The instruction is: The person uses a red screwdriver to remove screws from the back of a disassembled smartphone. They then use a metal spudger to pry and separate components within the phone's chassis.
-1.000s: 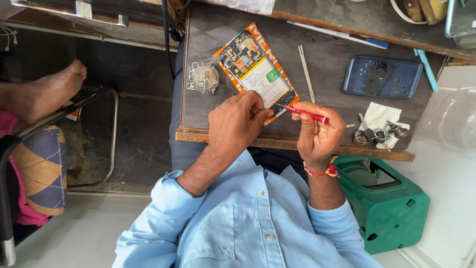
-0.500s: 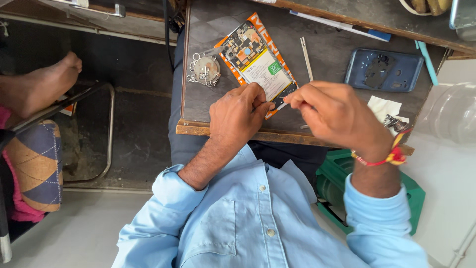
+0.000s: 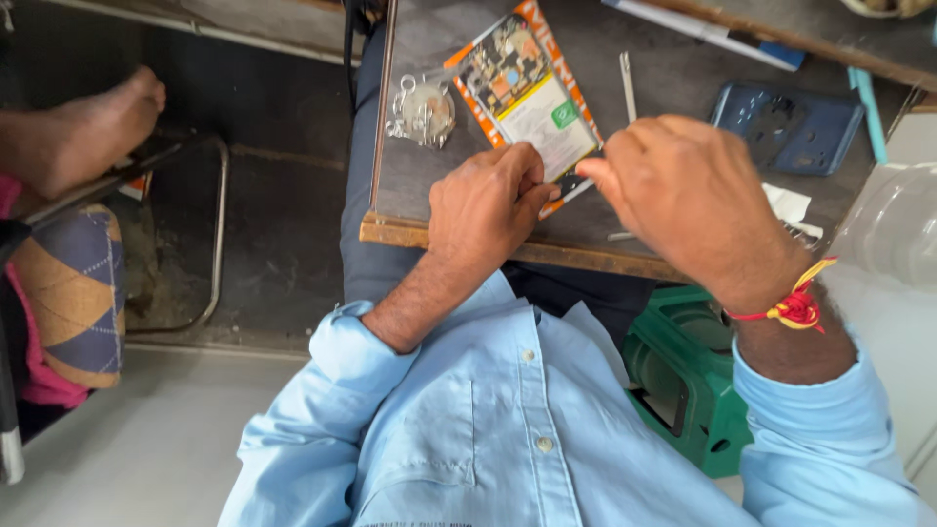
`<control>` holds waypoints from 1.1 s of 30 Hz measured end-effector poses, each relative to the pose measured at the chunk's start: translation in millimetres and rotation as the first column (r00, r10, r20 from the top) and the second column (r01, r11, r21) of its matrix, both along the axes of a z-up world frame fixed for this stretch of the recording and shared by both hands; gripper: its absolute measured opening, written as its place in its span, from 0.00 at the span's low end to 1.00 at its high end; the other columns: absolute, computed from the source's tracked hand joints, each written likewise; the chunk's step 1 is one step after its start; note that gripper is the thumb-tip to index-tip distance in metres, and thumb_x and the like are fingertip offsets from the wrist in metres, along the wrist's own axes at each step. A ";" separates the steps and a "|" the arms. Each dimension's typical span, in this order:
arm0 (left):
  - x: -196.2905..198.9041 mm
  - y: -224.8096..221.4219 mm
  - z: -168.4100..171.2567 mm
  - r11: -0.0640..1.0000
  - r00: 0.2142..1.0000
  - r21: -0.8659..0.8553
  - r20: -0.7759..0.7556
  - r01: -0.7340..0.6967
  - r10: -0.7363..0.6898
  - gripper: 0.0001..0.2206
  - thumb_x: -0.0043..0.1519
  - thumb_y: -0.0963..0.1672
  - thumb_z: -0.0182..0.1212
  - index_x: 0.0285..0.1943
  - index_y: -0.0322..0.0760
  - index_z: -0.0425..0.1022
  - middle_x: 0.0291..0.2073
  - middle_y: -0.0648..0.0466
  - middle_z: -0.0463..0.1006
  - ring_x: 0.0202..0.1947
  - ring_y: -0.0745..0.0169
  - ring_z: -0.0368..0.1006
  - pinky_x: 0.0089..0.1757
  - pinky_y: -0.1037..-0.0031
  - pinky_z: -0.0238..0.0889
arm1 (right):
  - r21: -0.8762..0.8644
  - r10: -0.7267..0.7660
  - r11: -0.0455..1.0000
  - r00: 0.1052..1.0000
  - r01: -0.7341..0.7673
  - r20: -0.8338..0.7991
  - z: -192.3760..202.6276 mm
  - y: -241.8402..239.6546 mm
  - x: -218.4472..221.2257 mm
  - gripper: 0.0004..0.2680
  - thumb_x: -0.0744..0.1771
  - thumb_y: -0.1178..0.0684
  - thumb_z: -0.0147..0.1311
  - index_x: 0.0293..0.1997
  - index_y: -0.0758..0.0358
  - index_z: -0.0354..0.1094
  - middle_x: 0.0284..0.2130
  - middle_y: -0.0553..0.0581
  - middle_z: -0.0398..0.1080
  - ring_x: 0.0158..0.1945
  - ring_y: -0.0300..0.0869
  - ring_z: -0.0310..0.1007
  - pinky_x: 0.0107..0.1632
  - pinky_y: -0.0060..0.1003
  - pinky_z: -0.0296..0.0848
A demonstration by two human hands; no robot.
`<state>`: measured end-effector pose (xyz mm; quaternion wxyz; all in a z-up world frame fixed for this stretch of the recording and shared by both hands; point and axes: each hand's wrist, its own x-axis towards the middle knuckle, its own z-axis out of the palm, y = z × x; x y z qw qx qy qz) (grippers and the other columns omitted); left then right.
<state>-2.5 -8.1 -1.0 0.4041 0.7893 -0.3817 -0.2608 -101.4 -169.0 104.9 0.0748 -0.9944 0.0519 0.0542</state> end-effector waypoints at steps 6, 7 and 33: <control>1.9 -1.8 5.5 1.000 1.000 -0.005 0.009 0.004 -0.004 0.13 0.58 0.49 0.70 0.34 0.41 0.71 0.29 0.52 0.80 0.34 0.48 0.77 0.30 0.55 0.64 | 0.049 0.217 0.975 0.975 -0.215 -0.049 14.1 -6.9 10.7 0.10 0.67 0.52 0.59 0.30 0.68 0.65 0.29 0.60 0.65 0.36 0.51 0.70 0.39 0.46 0.73; 1.5 -1.5 5.2 1.000 1.000 -0.011 0.017 0.004 -0.004 0.13 0.58 0.49 0.70 0.34 0.41 0.71 0.30 0.52 0.80 0.34 0.49 0.78 0.30 0.56 0.65 | 0.062 0.239 0.970 0.969 -0.235 -0.063 15.4 -8.6 11.7 0.10 0.67 0.52 0.58 0.31 0.68 0.65 0.30 0.60 0.65 0.37 0.51 0.69 0.39 0.45 0.73; 0.5 0.4 4.2 1.000 1.000 -0.011 -0.008 0.020 -0.020 0.13 0.58 0.49 0.69 0.34 0.40 0.71 0.29 0.53 0.79 0.33 0.49 0.77 0.30 0.56 0.65 | 0.051 0.226 0.973 0.974 -0.225 -0.006 26.5 1.8 7.6 0.05 0.62 0.61 0.57 0.35 0.68 0.66 0.35 0.59 0.65 0.41 0.49 0.68 0.45 0.43 0.71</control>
